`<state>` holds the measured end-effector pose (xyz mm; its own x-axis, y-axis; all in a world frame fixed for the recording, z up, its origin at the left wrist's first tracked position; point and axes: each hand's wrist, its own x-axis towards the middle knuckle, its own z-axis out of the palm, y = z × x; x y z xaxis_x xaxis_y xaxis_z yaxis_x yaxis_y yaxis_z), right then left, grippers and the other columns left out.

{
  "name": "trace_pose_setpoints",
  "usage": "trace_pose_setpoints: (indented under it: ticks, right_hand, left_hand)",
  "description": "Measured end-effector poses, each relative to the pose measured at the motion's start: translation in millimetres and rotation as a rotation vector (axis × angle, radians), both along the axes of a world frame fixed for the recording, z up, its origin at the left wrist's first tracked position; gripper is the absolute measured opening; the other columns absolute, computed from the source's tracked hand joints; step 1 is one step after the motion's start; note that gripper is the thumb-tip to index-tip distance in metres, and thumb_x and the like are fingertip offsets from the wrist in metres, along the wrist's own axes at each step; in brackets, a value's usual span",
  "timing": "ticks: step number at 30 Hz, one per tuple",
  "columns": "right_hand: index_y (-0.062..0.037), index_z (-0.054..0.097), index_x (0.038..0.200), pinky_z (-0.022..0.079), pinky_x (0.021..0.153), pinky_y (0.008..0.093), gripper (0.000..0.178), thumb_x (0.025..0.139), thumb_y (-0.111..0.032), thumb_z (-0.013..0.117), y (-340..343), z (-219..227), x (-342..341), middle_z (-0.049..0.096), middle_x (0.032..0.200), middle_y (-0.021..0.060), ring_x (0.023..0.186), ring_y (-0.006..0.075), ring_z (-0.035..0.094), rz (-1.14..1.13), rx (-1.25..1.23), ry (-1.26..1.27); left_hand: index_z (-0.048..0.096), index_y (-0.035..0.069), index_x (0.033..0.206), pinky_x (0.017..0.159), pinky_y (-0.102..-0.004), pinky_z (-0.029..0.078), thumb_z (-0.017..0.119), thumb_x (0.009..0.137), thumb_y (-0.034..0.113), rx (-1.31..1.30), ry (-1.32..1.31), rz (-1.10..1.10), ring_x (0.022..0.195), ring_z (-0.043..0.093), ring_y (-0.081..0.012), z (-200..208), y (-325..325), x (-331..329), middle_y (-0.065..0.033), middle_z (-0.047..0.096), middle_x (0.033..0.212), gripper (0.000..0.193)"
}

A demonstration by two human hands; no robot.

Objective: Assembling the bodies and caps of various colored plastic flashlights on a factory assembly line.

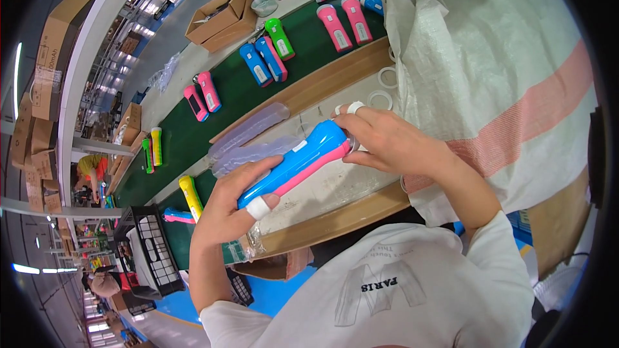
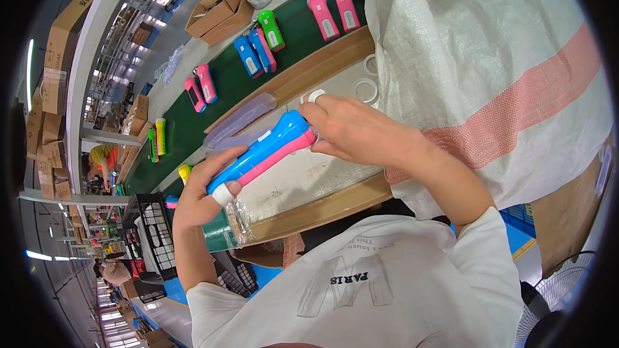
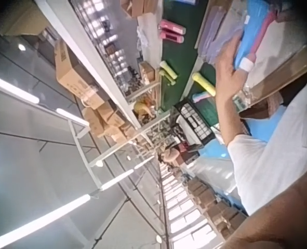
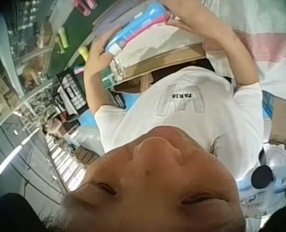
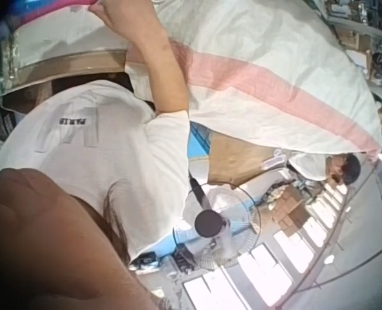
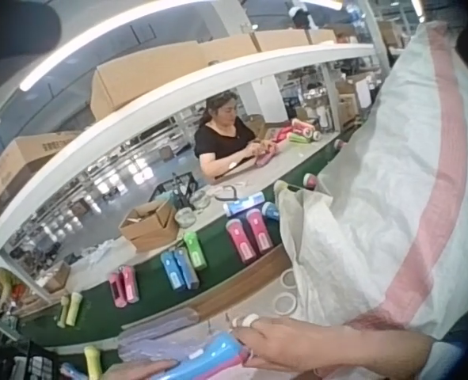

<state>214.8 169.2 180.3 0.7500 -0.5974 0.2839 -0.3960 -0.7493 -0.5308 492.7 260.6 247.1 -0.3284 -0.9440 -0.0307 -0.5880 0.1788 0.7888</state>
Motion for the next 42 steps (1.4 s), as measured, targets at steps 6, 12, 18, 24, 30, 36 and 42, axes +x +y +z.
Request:
trace_pose_setpoints:
  ticks: [6, 12, 18, 24, 30, 36, 42]
  right_hand:
    - [-0.0046, 0.038, 0.137, 0.044, 0.088, 0.0421, 0.074, 0.077, -0.025, 0.076, 14.0, 6.1, -19.7, 0.054, 0.114, 0.0177, 0.104, 0.0333, 0.052, 0.167, 0.173, -0.397]
    - [-0.0001, 0.056, 0.113, 0.051, 0.072, 0.039, 0.056, 0.072, -0.032, 0.076, 45.5, 11.8, 4.3, 0.056, 0.109, 0.0168, 0.091, 0.0333, 0.058, 0.269, -0.17, -0.708]
    - [-0.0017, 0.061, 0.107, 0.048, 0.081, 0.0339, 0.039, 0.093, -0.038, 0.054, 0.4, -41.0, 18.8, 0.059, 0.11, 0.0117, 0.095, 0.0194, 0.057, -0.181, 0.938, -0.76]
    - [-0.0043, 0.055, 0.122, 0.045, 0.093, 0.0356, 0.046, 0.098, -0.041, 0.042, 12.5, -7.5, 2.1, 0.058, 0.117, 0.0068, 0.106, 0.0219, 0.057, 0.022, 0.666, -0.651]
    - [-0.0012, 0.065, 0.086, 0.049, 0.078, 0.0314, 0.041, 0.098, -0.033, 0.041, -1.9, -43.7, 16.2, 0.065, 0.085, 0.0122, 0.083, 0.0203, 0.063, -0.318, 1.035, -0.682]
    - [-0.0015, 0.062, 0.095, 0.051, 0.08, 0.0332, 0.042, 0.097, -0.038, 0.043, -3.7, -37.6, 23.4, 0.064, 0.094, 0.0128, 0.089, 0.0209, 0.063, -0.415, 1.424, -0.715]
    - [-0.0055, 0.057, 0.109, 0.044, 0.09, 0.0363, 0.041, 0.099, -0.039, 0.036, 19.7, -39.3, 18.8, 0.059, 0.096, 0.0106, 0.095, 0.0249, 0.058, -0.292, 0.638, -0.567]
  left_hand:
    - [0.056, 0.001, 0.126, 0.081, -0.0323, 0.047, 0.072, 0.075, 0.013, -0.044, 0.149, -0.136, 0.088, 0.062, -0.0232, -19.0, 11.3, -3.2, -0.0142, 0.064, 0.1, 0.055]
    - [0.058, -0.004, 0.123, 0.081, -0.0316, 0.048, 0.071, 0.075, 0.008, -0.056, 0.368, -0.255, 0.09, 0.064, -0.0261, -42.8, 27.6, -20.1, -0.0178, 0.065, 0.102, 0.051]
    - [0.062, 0.016, 0.121, 0.062, -0.0343, 0.051, 0.074, 0.061, 0.002, -0.6, -0.433, -0.143, 0.077, 0.061, -0.0281, -73.0, -4.8, -51.4, -0.0168, 0.06, 0.109, 0.062]
    - [0.063, 0.016, 0.119, 0.065, -0.0348, 0.051, 0.076, 0.066, 0.006, -0.611, -0.155, -0.125, 0.081, 0.062, -0.0292, -81.1, 8.2, -35.6, -0.015, 0.061, 0.111, 0.055]
    - [0.062, 0.018, 0.12, 0.059, -0.0323, 0.049, 0.071, 0.066, 0.003, -0.632, -0.385, -0.128, 0.077, 0.058, -0.0239, -70.6, 0.3, -52.9, -0.0117, 0.06, 0.108, 0.056]
    - [0.062, 0.021, 0.121, 0.062, -0.0299, 0.049, 0.073, 0.06, 0.001, -0.778, -0.502, -0.132, 0.078, 0.056, -0.0231, -93.4, -5.0, -32.8, -0.0125, 0.059, 0.112, 0.065]
    - [0.063, 0.013, 0.12, 0.077, -0.034, 0.051, 0.074, 0.069, 0.001, -0.33, -0.015, -0.043, 0.094, 0.062, -0.0334, -69.4, 4.9, -39.1, -0.0162, 0.061, 0.108, 0.054]
